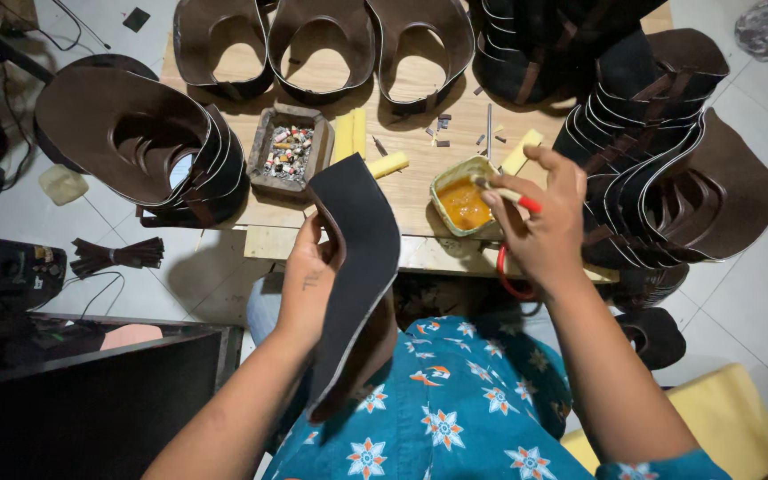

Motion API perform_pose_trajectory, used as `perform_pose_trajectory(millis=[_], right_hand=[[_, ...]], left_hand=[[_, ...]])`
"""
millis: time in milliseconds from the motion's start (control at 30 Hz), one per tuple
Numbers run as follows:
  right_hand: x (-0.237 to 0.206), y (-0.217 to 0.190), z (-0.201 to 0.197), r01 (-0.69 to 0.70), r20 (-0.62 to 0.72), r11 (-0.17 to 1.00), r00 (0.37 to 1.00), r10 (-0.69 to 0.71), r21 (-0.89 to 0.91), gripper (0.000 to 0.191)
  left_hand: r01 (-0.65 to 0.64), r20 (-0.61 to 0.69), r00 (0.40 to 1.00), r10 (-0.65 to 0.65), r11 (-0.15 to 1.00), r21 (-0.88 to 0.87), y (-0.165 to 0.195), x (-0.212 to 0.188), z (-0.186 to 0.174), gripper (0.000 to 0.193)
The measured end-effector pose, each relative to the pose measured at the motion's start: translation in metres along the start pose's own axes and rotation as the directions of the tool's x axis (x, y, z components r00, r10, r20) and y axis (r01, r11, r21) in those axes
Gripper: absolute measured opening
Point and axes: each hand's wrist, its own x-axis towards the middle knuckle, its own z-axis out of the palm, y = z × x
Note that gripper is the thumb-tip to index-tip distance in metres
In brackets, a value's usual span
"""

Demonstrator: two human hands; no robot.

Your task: The person holds a curved shoe upper in one hand and uses a brush to apply glue from a small container along its edge, working on one upper at a time. They place the finished upper on a stack and pick up the next one, repeating the gluing cycle across the table.

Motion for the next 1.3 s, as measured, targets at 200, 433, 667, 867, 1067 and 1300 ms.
perform_pose_trajectory(millis=[200, 433, 667, 867, 1067, 1300], right_hand=[[-0.012, -0.028, -0.02, -0.57, 0.437, 0.784, 0.787, 0.435, 0.245, 0.019], [-0.028, -0.078, -0.02, -0.523, 0.407, 0.584, 0.851, 0.33, 0.62, 0.021], [-0.019, -0.09, -0.024, -0.272, 0.291, 0.794, 0.949, 0.125, 0.544, 0.013], [-0.011, -0.091, -0.022, -0.158, 0.214, 0.787, 0.976, 0.034, 0.596, 0.012], [-0.019, -0.088, -0.021, -0.409, 0.477, 0.648, 0.875, 0.08, 0.643, 0.011], [-0.022, -0.085, -0.017, -0.374, 0.409, 0.651, 0.906, 0.106, 0.66, 0.013]], left_hand=[[-0.039, 0.008, 0.999, 0.038, 0.996, 0.084, 0.003, 0.003, 0.006, 0.06], [-0.041, 0.051, 0.998, 0.038, 0.998, 0.056, 0.0, 0.003, 0.016, 0.059], [0.014, 0.056, 0.998, -0.016, 0.999, 0.033, 0.011, -0.007, 0.016, 0.059], [-0.004, 0.093, 0.996, 0.002, 1.0, 0.015, 0.014, -0.01, 0.014, 0.067], [-0.113, 0.084, 0.989, 0.125, 0.986, -0.126, 0.004, -0.008, 0.006, 0.071], [0.162, 0.025, 0.986, -0.162, 0.987, 0.014, -0.024, -0.007, -0.002, 0.028]])
